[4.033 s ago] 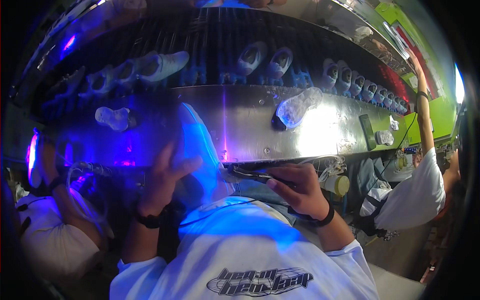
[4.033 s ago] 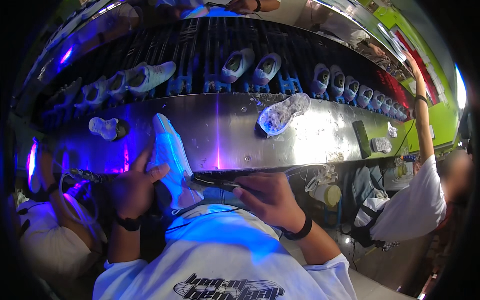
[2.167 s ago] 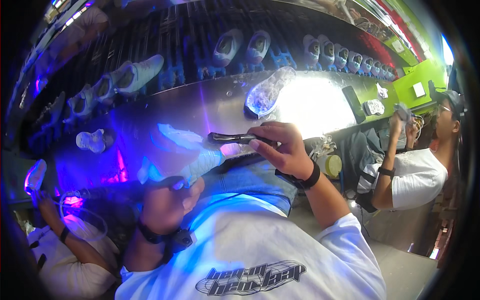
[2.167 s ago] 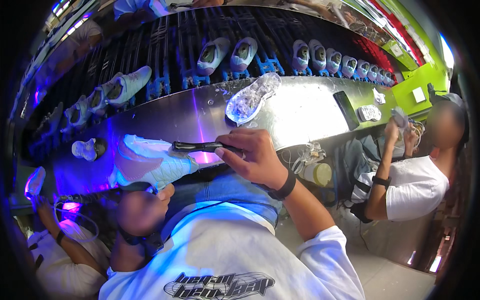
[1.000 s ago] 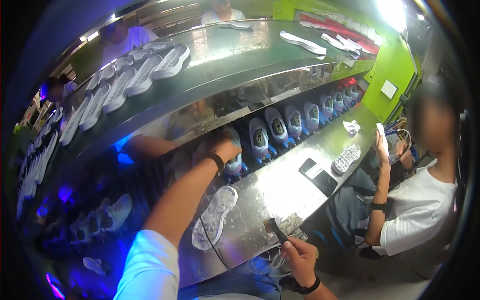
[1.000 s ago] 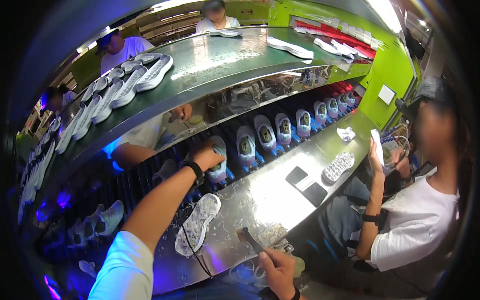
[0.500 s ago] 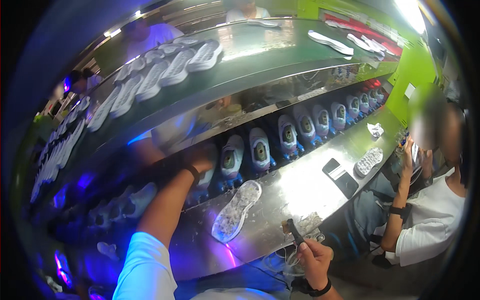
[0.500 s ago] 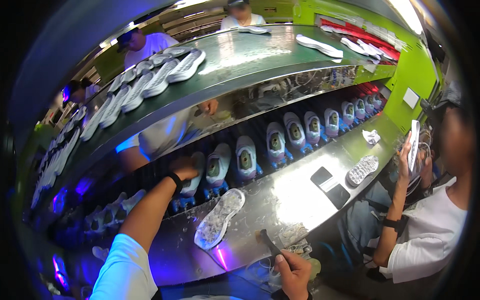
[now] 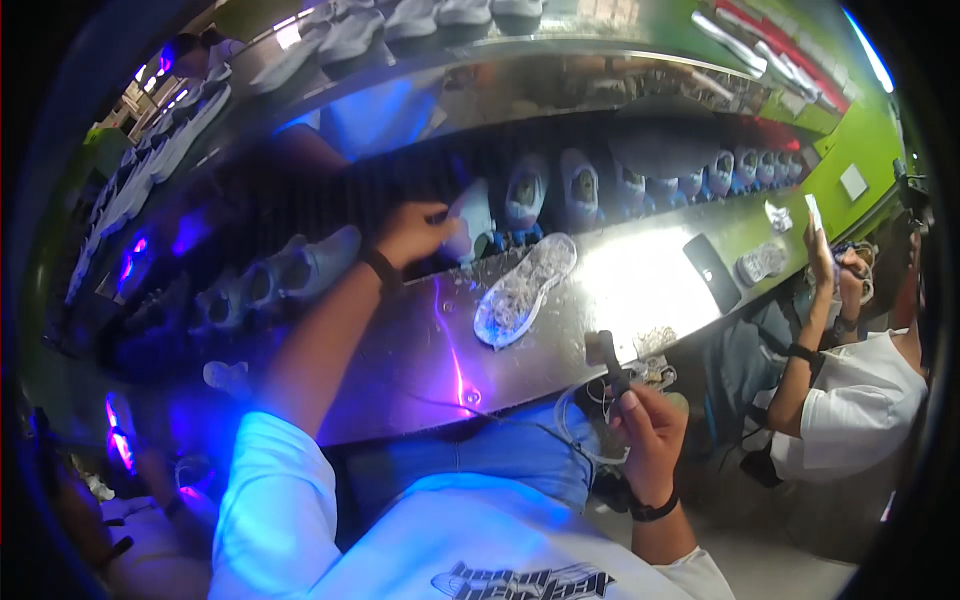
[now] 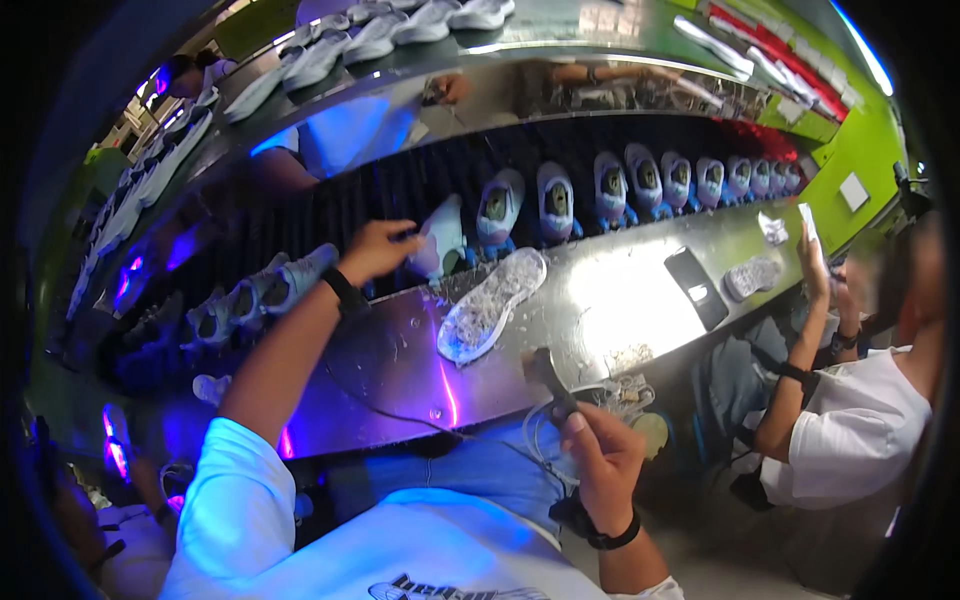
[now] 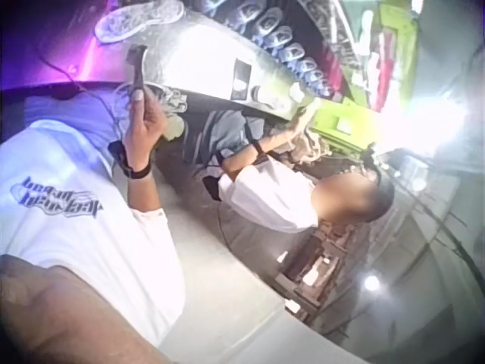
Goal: The person uses a brush to scrub the soles of white sneakers on a factory assembly line. They repeatedly pick up shoes from a conveyor belt, scrub the bottom surface, and place them back on the belt. A coworker is visible in the background performing similar tasks.
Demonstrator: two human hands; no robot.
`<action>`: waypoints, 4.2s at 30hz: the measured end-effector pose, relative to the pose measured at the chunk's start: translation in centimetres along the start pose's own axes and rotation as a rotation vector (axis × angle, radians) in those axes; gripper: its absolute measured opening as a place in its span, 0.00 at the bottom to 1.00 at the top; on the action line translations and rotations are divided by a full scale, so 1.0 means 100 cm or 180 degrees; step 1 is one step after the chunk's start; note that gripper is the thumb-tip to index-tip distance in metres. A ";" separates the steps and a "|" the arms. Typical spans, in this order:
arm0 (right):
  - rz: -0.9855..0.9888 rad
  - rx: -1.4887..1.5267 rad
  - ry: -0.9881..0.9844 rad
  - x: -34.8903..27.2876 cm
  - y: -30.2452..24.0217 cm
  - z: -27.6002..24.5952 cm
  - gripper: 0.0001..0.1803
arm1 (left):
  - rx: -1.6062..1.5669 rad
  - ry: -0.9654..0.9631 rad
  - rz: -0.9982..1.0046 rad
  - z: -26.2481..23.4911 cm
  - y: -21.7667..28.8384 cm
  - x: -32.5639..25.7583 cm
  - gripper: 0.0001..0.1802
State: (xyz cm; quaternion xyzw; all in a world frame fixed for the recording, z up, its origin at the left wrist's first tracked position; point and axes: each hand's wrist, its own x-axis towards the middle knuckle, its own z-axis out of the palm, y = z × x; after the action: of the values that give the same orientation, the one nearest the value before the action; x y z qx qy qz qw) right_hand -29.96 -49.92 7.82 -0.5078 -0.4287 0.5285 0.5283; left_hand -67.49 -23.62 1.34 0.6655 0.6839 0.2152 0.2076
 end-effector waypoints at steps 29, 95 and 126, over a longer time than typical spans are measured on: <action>0.0073 0.0104 0.0552 -0.056 -0.014 -0.033 0.14 | -0.2742 -0.0481 -0.0684 -0.134 -0.028 -0.267 0.34; 0.0511 -0.1290 -0.2113 -0.031 0.063 0.188 0.16 | 0.0033 0.1463 0.0774 -0.065 -0.032 -0.417 0.41; -0.0389 -0.1359 -0.2474 -0.046 0.082 0.197 0.13 | 0.0006 0.1460 0.0581 -0.048 -0.038 -0.433 0.28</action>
State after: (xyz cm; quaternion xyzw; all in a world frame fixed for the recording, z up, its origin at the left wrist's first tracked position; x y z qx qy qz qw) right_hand -50.84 -53.48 2.38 -0.3428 -0.7241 0.5475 0.2416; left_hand -72.11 -67.08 3.05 0.6585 0.6503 0.3779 0.0261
